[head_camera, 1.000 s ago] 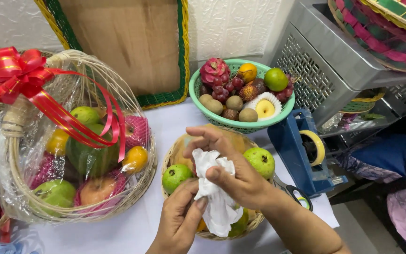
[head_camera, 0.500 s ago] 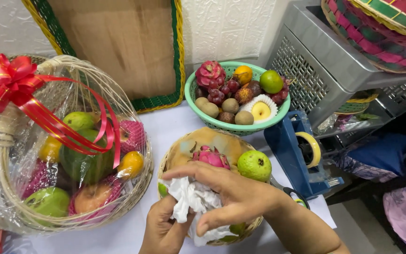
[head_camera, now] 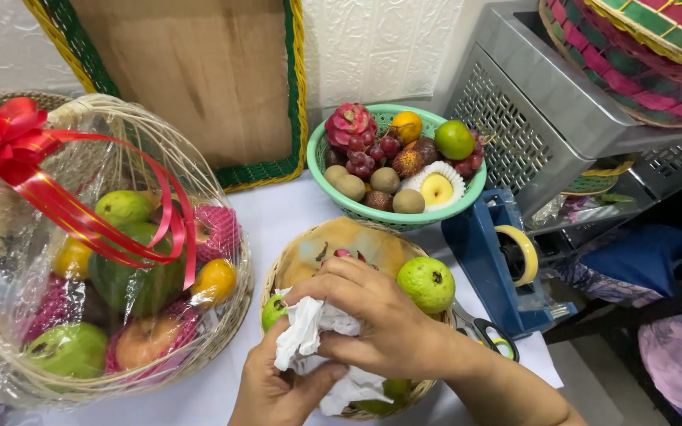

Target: Cleaning various fruits with a tissue and preparing them for a gift basket.

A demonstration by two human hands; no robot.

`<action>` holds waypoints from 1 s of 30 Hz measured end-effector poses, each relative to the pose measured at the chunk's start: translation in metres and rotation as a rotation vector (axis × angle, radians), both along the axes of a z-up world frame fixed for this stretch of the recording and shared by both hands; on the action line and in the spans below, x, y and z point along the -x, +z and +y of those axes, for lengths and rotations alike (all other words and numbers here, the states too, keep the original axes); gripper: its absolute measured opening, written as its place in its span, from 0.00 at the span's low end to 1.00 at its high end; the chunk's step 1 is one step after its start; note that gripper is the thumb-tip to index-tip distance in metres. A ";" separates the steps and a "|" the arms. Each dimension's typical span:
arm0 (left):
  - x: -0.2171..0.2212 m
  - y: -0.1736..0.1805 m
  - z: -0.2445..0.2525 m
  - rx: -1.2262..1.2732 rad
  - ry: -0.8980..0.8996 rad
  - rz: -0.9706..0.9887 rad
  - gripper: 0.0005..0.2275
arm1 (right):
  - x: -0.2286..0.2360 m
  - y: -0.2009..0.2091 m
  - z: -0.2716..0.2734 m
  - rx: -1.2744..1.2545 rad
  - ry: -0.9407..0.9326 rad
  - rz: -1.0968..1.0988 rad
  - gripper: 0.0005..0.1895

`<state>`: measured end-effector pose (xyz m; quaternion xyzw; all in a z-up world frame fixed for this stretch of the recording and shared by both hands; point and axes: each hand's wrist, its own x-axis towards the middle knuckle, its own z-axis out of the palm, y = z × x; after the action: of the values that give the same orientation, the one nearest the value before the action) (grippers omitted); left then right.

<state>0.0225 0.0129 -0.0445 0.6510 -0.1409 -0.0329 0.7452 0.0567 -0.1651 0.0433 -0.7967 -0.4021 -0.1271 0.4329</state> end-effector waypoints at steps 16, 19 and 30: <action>-0.007 -0.013 0.015 0.055 0.039 0.069 0.16 | 0.002 0.008 -0.002 -0.039 0.075 0.076 0.14; -0.012 -0.024 0.012 0.032 0.024 -0.041 0.13 | 0.001 0.008 -0.002 -0.016 0.082 0.087 0.14; -0.013 -0.018 0.024 0.212 0.206 0.351 0.22 | -0.033 0.023 -0.064 -0.151 -0.310 0.033 0.16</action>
<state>0.0357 0.0371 -0.0627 0.5643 0.0555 -0.0545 0.8219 0.0900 -0.2286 0.0668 -0.8164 -0.2565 -0.2089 0.4733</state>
